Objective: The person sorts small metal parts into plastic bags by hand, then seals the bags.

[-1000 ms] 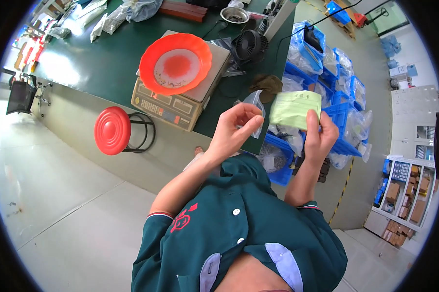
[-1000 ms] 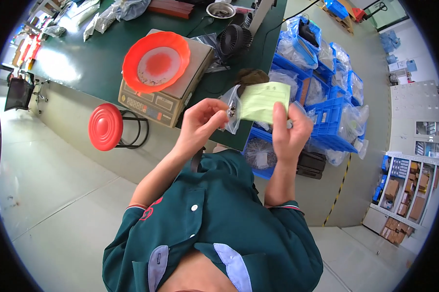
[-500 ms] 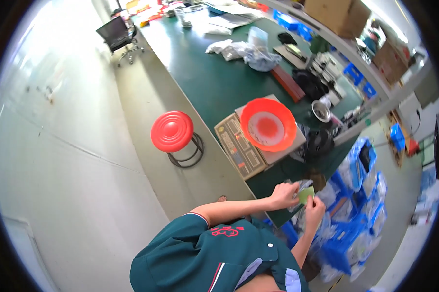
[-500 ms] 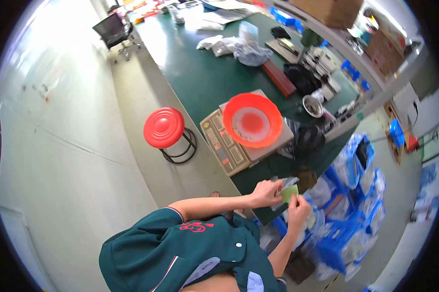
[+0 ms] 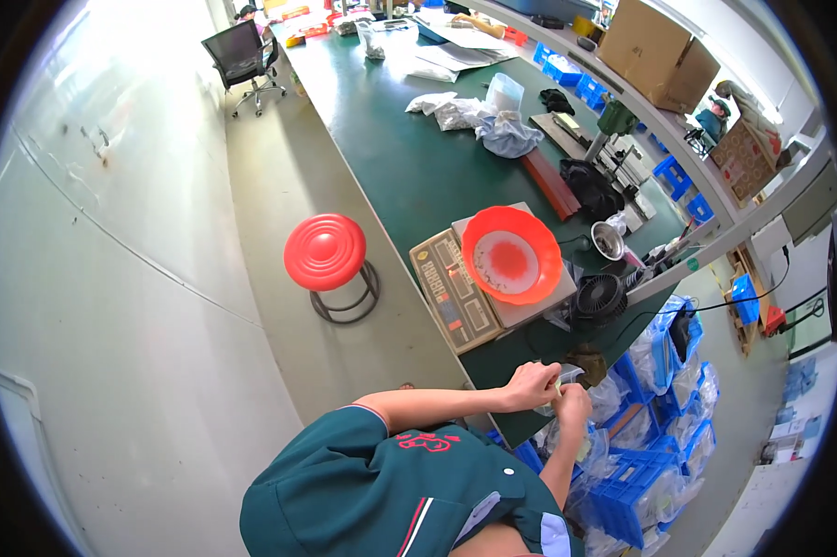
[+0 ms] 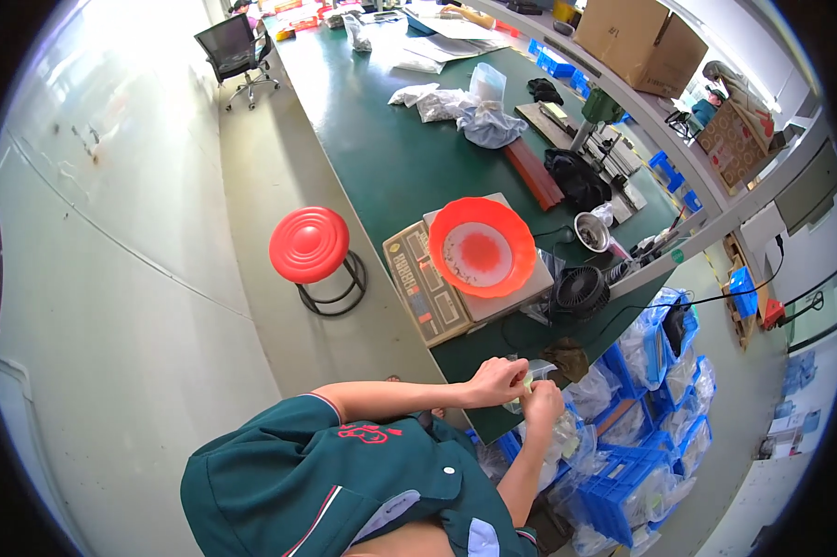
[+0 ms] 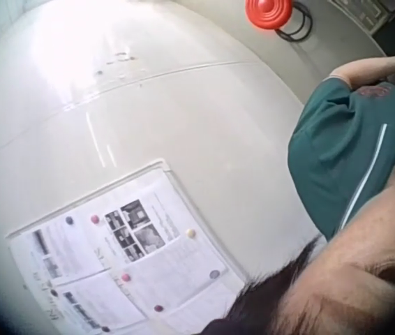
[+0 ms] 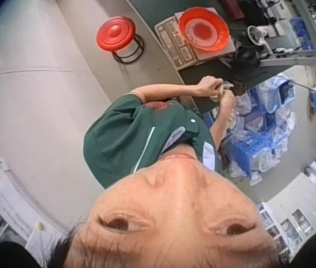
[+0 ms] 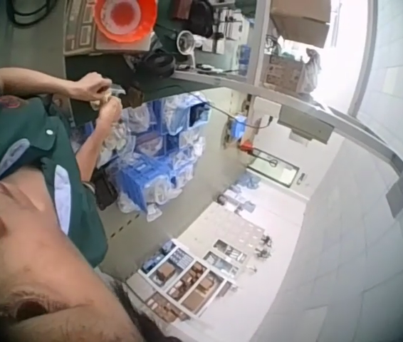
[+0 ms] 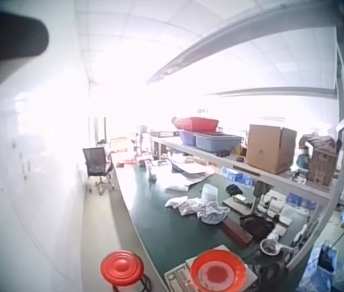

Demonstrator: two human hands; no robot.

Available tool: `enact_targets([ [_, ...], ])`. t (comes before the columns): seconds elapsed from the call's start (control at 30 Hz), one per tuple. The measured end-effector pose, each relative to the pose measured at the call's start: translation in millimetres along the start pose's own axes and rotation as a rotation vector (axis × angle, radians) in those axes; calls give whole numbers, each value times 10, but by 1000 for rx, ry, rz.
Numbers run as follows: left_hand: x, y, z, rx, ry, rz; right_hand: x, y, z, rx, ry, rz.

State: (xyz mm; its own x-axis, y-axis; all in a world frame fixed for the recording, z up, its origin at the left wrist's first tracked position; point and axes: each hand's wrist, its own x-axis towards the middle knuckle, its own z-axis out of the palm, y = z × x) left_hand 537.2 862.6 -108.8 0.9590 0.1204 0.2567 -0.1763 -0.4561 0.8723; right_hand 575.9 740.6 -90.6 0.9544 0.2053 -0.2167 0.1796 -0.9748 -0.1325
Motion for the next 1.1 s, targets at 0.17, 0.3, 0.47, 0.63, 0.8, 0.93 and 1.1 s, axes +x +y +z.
enact_targets([
  [0.17, -29, 30, -4, -33, 37, 37, 52, -18, 85, 69, 138, -1],
  [0.3, -39, 7, -48, -20, 6, 23, -52, -77, -79, 136, 81, -66],
  [0.47, -39, 61, -63, -64, -37, -20, -26, -47, -76, 72, 81, -17],
  [0.63, -49, 6, -29, -54, -43, -1, 33, -9, 150, 22, 144, -59],
  [0.8, -50, 1, -38, -66, -11, 33, -90, -73, -134, 247, 72, -120],
  [0.93, -49, -21, -38, -116, -47, -6, -118, -49, -276, 284, 38, -94],
  [1.1, -56, -15, -36, -292, -77, -37, -80, -53, -163, 820, 213, 43],
])
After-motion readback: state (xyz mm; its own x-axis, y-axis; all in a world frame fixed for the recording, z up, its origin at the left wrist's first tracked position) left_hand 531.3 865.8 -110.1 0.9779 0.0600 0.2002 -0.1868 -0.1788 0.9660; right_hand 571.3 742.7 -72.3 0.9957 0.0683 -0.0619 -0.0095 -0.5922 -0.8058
